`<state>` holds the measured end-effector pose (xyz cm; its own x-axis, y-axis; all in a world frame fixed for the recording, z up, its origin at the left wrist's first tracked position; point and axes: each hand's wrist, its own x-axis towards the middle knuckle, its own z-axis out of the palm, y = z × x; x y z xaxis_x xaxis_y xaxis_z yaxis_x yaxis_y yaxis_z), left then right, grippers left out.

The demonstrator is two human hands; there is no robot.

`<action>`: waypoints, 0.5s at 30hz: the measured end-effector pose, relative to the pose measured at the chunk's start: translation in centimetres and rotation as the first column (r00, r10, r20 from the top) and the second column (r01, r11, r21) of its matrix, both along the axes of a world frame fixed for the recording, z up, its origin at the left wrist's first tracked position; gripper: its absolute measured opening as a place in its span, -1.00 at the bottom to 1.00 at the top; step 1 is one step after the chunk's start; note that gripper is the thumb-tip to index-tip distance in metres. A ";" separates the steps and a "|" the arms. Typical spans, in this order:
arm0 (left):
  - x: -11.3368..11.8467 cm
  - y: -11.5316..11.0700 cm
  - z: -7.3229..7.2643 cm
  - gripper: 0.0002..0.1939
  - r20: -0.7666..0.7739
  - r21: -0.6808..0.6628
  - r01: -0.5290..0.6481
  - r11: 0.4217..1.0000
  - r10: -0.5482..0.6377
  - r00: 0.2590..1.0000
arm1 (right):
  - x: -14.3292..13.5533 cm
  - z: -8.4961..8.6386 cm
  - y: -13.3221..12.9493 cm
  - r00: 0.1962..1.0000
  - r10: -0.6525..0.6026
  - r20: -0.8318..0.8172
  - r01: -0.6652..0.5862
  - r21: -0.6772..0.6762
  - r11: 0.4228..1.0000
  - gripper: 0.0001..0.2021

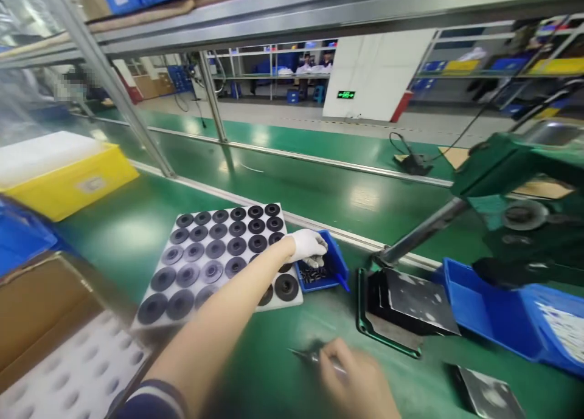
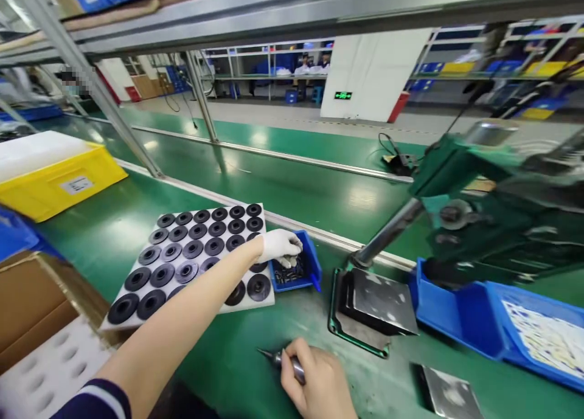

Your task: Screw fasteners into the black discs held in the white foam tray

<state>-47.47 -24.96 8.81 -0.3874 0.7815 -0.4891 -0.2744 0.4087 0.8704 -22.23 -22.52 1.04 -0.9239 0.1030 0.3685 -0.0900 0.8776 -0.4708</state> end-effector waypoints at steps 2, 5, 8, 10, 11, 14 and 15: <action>-0.3 -0.2 -0.7 -0.92 0.139 0.090 -0.019 0.996 0.006 0.990 | 0.0 0.0 -0.2 1.000 0.013 -0.018 -0.013 0.004 1.000 -0.86; -0.6 -0.5 -1.3 -0.95 0.354 0.187 -0.081 0.979 0.009 0.935 | 0.0 0.1 -0.1 0.999 0.026 -0.036 -0.025 0.006 1.000 -0.89; -0.7 -0.6 -1.4 -0.95 0.470 0.226 -0.109 0.968 -0.011 0.882 | -0.1 0.1 0.1 0.999 0.031 -0.044 -0.030 0.013 0.999 -0.89; -0.7 -0.5 -1.5 -0.87 0.487 0.252 -0.134 0.959 -0.006 0.873 | -0.1 0.2 0.1 0.998 0.028 -0.048 -0.027 0.010 1.000 -0.89; -0.6 -0.4 -1.5 -0.84 0.491 0.265 -0.152 0.952 0.003 0.871 | -0.2 0.2 0.1 0.998 0.020 -0.056 -0.020 0.006 1.000 -0.88; -0.2 -0.3 -1.5 -0.90 0.460 0.284 -0.197 0.938 0.047 0.886 | -0.4 0.4 -0.4 0.996 -0.038 -0.086 0.035 -0.036 0.999 -0.83; 0.0 -0.3 -1.4 -0.91 0.442 0.284 -0.216 0.934 0.072 0.894 | -0.5 0.6 -0.6 0.994 -0.061 -0.089 0.055 -0.065 0.996 -0.80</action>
